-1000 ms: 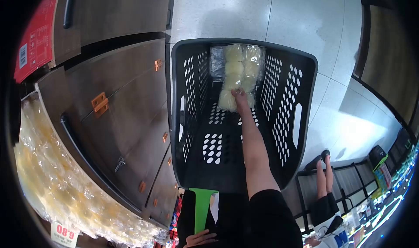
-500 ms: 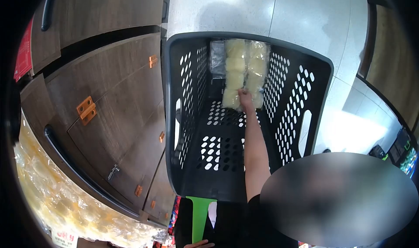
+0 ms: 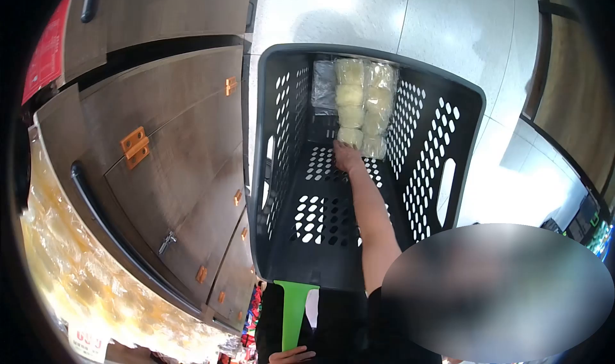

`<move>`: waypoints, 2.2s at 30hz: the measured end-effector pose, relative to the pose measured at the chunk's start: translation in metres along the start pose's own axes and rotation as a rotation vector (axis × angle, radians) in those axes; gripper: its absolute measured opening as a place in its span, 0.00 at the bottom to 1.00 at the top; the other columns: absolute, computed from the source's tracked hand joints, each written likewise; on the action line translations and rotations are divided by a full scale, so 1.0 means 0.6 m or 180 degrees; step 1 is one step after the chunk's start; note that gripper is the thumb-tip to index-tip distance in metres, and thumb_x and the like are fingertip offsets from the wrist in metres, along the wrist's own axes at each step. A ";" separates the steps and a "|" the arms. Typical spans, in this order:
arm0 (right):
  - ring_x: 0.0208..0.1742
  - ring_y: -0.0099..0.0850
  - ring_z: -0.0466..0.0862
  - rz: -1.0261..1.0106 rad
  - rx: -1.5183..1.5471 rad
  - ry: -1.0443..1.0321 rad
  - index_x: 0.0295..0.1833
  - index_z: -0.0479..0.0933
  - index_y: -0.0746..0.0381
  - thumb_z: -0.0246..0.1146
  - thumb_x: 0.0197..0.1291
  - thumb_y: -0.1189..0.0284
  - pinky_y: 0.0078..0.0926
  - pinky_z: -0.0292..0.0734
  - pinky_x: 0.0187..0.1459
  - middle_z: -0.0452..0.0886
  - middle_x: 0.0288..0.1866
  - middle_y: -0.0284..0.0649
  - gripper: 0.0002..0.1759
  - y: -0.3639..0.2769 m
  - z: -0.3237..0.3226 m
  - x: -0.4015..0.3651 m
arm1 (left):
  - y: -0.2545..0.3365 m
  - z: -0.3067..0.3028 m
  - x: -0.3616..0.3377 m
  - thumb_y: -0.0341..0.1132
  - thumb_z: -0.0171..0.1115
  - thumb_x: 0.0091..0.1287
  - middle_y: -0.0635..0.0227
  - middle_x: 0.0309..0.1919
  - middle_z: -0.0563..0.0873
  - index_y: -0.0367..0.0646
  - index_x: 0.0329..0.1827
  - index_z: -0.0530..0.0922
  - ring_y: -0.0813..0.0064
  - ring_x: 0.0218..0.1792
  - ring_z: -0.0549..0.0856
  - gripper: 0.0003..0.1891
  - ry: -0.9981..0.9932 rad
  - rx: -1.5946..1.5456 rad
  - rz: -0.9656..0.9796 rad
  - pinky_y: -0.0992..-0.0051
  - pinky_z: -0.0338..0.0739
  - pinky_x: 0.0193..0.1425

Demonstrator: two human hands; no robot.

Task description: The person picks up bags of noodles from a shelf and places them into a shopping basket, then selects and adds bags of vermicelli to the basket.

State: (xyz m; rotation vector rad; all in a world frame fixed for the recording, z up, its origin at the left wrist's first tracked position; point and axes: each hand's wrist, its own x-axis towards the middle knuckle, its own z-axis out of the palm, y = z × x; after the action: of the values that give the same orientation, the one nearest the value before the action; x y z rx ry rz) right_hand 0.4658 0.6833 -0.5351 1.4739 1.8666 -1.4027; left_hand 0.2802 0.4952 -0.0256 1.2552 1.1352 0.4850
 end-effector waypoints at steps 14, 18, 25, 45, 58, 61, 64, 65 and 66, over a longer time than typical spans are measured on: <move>0.49 0.54 0.81 0.0100 0.0695 0.1059 0.53 0.73 0.68 0.55 0.51 0.78 0.47 0.76 0.49 0.81 0.44 0.58 0.21 -0.065 -0.043 -0.309 | 0.101 -0.048 0.066 0.26 0.65 0.50 0.59 0.39 0.83 0.39 0.44 0.81 0.58 0.44 0.85 0.15 0.0548 0.0859 0.0488 0.64 0.82 0.54; 0.49 0.53 0.82 0.0458 0.0562 0.0958 0.48 0.78 0.65 0.57 0.51 0.74 0.45 0.75 0.52 0.82 0.45 0.56 0.17 -0.143 -0.136 -0.457 | 0.145 -0.111 0.059 0.25 0.64 0.51 0.60 0.40 0.82 0.40 0.49 0.80 0.57 0.43 0.84 0.19 0.0838 0.1044 0.0829 0.63 0.81 0.48; 0.41 0.44 0.86 0.0836 0.1108 0.1301 0.41 0.82 0.69 0.67 0.43 0.68 0.39 0.79 0.46 0.85 0.37 0.54 0.19 -0.185 -0.186 -0.635 | 0.291 -0.395 -0.034 0.16 0.59 0.53 0.56 0.37 0.84 0.37 0.44 0.82 0.59 0.37 0.85 0.15 0.3790 0.1528 0.1060 0.69 0.80 0.41; 0.39 0.44 0.85 0.0334 -0.0123 0.2948 0.42 0.82 0.57 0.61 0.54 0.69 0.42 0.77 0.43 0.85 0.36 0.42 0.11 -0.585 -0.165 -0.779 | 0.240 -0.735 0.044 0.39 0.74 0.49 0.41 0.57 0.70 0.31 0.58 0.64 0.47 0.56 0.74 0.38 0.4814 -0.1476 -0.0775 0.60 0.69 0.64; 0.38 0.43 0.85 0.0876 -0.0400 0.2755 0.38 0.84 0.58 0.62 0.53 0.63 0.41 0.78 0.43 0.85 0.33 0.44 0.12 -0.614 -0.180 -0.786 | 0.232 -0.761 -0.098 0.35 0.71 0.56 0.49 0.55 0.77 0.37 0.68 0.54 0.59 0.49 0.83 0.41 0.3666 -0.2948 0.0709 0.60 0.85 0.41; 0.40 0.40 0.86 0.0830 -0.0008 0.2528 0.41 0.83 0.59 0.62 0.54 0.63 0.38 0.79 0.45 0.85 0.34 0.43 0.14 -0.620 -0.195 -0.783 | 0.240 -0.714 -0.156 0.34 0.68 0.60 0.50 0.56 0.77 0.38 0.71 0.53 0.61 0.50 0.84 0.40 0.3720 -0.3178 0.0866 0.65 0.83 0.48; 0.45 0.36 0.85 -0.0611 0.2438 0.2243 0.50 0.80 0.64 0.60 0.61 0.63 0.34 0.77 0.50 0.85 0.41 0.41 0.18 -0.546 -0.189 -0.726 | 0.308 -0.640 -0.219 0.30 0.64 0.64 0.51 0.57 0.77 0.38 0.73 0.53 0.63 0.53 0.82 0.37 0.2739 -0.3214 0.1474 0.67 0.81 0.52; 0.50 0.35 0.82 -0.0758 0.2905 0.1867 0.56 0.76 0.65 0.59 0.63 0.61 0.34 0.74 0.55 0.83 0.47 0.43 0.22 -0.591 -0.215 -0.755 | 0.340 -0.610 -0.237 0.30 0.64 0.64 0.51 0.57 0.77 0.38 0.73 0.53 0.63 0.53 0.82 0.37 0.2715 -0.3211 0.1419 0.67 0.81 0.52; 0.55 0.34 0.80 -0.0896 0.3384 0.1499 0.62 0.71 0.67 0.58 0.65 0.60 0.34 0.70 0.61 0.81 0.54 0.45 0.26 -0.634 -0.248 -0.783 | 0.377 -0.578 -0.247 0.28 0.62 0.64 0.51 0.59 0.76 0.37 0.73 0.54 0.63 0.56 0.81 0.36 0.2416 -0.3195 0.1423 0.67 0.79 0.56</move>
State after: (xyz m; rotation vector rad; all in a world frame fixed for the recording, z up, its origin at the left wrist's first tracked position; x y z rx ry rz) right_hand 0.3475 0.5913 0.0692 2.2022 1.6418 -2.6136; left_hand -0.0196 0.6128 0.2741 0.3889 0.9563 1.7221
